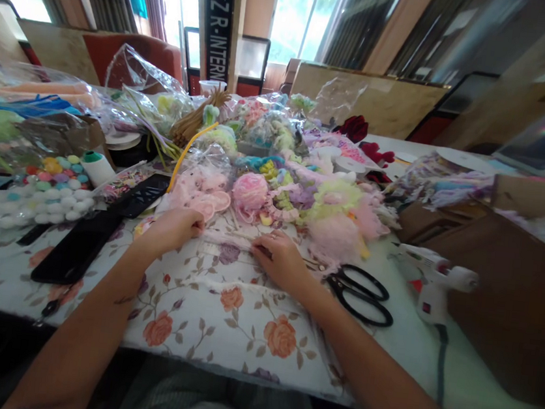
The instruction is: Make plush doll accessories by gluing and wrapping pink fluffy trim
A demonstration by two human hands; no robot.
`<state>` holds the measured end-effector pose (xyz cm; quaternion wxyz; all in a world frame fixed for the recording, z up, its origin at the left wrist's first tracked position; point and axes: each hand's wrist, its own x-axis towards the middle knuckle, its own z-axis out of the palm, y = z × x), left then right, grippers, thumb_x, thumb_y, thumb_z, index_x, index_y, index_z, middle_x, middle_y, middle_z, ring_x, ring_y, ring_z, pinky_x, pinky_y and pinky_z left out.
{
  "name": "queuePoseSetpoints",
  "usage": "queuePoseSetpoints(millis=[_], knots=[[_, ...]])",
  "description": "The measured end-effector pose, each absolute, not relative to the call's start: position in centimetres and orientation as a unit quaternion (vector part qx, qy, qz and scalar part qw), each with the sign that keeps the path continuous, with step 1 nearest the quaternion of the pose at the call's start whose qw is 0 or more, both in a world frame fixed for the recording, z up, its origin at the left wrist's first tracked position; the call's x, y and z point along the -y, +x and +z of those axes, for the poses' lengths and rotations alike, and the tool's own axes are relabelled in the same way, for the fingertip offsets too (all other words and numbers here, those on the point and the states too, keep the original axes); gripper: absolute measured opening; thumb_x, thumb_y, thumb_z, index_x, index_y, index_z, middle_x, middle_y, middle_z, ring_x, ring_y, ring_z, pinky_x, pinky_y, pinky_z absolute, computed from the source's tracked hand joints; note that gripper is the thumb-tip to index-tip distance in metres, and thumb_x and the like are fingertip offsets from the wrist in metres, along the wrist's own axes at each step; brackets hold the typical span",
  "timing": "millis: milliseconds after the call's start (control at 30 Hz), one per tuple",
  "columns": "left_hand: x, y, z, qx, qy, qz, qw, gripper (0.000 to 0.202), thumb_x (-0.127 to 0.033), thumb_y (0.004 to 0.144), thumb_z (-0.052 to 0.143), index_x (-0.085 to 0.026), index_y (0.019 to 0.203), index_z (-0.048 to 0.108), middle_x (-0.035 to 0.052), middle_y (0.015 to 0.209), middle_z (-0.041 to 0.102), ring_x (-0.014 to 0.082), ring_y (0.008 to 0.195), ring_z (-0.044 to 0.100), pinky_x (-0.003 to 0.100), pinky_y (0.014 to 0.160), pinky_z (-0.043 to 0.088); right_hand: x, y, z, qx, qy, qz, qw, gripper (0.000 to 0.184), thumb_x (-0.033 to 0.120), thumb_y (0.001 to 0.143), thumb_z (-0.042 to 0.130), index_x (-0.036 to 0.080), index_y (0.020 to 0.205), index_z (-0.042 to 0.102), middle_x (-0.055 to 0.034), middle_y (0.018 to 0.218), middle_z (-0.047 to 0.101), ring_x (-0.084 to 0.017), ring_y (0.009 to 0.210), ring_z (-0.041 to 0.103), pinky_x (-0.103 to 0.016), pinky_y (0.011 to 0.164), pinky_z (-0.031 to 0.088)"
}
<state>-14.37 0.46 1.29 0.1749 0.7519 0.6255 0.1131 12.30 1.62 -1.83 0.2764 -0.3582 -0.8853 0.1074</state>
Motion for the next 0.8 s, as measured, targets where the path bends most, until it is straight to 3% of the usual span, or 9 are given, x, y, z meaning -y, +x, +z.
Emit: queuePoseSetpoints(millis=[367,567,800], knots=[[-1.1,-13.3,0.4,-0.552,0.792,0.144,0.216,0.020,-0.020,0.074,0.050,-0.016,0.079,0.069,0.0040,0.081,0.070,0.0187,0.078,0.061,0.026,0.071,0.043,-1.2,14.2,0.1,0.879,-0.427,0.114,0.181,0.015,0.014,0.082,0.059,0.015,0.069,0.067,-0.0046,0.067,0.063,-0.017,0.071,0.054,-0.026,0.067,0.038],[-1.1,-13.7,0.6,-0.555,0.785,0.131,0.242,0.023,-0.023,0.074,0.051,-0.015,0.081,0.071,0.0058,0.082,0.071,0.0203,0.079,0.061,0.028,0.073,0.044,-1.0,14.2,0.1,0.880,-0.423,0.122,0.181,0.012,0.018,0.083,0.059,0.016,0.075,0.068,-0.0051,0.073,0.065,-0.017,0.075,0.056,-0.025,0.067,0.039],[-1.0,-14.6,0.6,-0.551,0.768,0.158,0.286,0.030,-0.032,0.083,0.045,-0.018,0.094,0.070,0.0041,0.091,0.070,0.0185,0.084,0.061,0.025,0.072,0.044,-1.0,14.5,0.1,0.881,-0.422,0.117,0.179,0.011,0.025,0.082,0.061,0.017,0.074,0.065,-0.0035,0.068,0.062,-0.016,0.065,0.054,-0.026,0.060,0.037]])
